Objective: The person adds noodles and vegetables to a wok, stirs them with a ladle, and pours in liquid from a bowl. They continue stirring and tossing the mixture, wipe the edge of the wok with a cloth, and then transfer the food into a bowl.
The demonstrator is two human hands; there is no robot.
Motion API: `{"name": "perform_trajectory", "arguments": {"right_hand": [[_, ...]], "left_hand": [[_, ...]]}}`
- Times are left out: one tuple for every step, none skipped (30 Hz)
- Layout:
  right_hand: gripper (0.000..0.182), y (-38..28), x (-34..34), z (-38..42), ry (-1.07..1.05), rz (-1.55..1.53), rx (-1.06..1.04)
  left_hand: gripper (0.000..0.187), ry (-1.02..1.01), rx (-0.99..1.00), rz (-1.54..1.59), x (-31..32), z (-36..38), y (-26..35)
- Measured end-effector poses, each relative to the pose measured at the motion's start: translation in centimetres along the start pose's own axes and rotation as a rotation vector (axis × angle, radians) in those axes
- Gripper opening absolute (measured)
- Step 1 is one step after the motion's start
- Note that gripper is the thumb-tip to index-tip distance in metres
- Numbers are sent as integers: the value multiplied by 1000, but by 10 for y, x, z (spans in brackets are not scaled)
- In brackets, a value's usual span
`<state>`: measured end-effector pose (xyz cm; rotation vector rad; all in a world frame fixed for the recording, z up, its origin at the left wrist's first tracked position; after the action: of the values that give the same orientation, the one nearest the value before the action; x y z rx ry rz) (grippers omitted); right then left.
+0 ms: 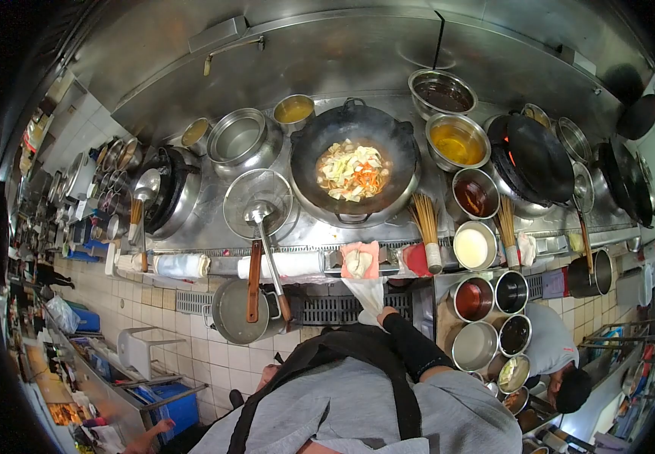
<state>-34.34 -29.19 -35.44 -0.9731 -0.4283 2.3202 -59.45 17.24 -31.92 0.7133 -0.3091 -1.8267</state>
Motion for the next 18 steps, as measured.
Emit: {"name": "perform_trajectory", "arguments": {"right_hand": [[46,0,0,1,-2,0,2],[46,0,-1,1,1,-4,6],[46,0,-1,2,3,-8,10],[46,0,-1,3,5,-12,14],[46,0,-2,4,8,-11,17],[46,0,-2,4,11,-9,20],[46,0,-3,4,14,-7,23],[46,0,-3,4,10,-11,28],[46,1,-2,3,6,-14,33],[46,3,-1,2,2,-18,38],[46,3,0,0,6,-21,34],[46,4,1,-1,10,-24,31],[46,6,2,-3,14,-28,27],[46,7,3,-4,16,-24,21],[46,7,3,-4,18,-21,15],[46,6,3,-5,20,-17,8],[46,6,3,-5,19,-19,10],[46,6,3,-5,19,-22,12]], "left_hand": [[27,0,-22,10,0,1,1],[28,-4,-17,8,0,3,4],[28,-8,-12,6,0,0,1],[28,-16,21,-8,0,-2,0],[28,-17,33,-7,1,-4,-3],[28,-18,46,-5,1,-4,-2],[28,-11,39,13,1,-4,-3],[28,-6,42,14,1,-3,-4],[28,-1,45,15,1,-2,-2],[28,0,58,0,0,-1,1],[28,4,52,0,0,0,2],[27,7,46,0,-1,2,3],[27,12,22,16,-1,2,3],[27,9,24,17,-1,3,6],[26,6,27,18,0,1,2],[26,-5,58,4,1,-1,0],[25,-12,83,-6,2,-3,-2],[25,-20,107,-15,2,-3,0]]}}
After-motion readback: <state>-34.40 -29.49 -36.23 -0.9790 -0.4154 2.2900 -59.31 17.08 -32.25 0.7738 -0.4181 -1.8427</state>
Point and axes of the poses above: each hand's wrist, its own z-axis away from the middle knuckle, its own x-axis out of the palm, y = z × x, the point moved 10 cm from there along -z, towards the middle knuckle, and after that the axes turned 7 degrees about -z, right-handed, at the moved point
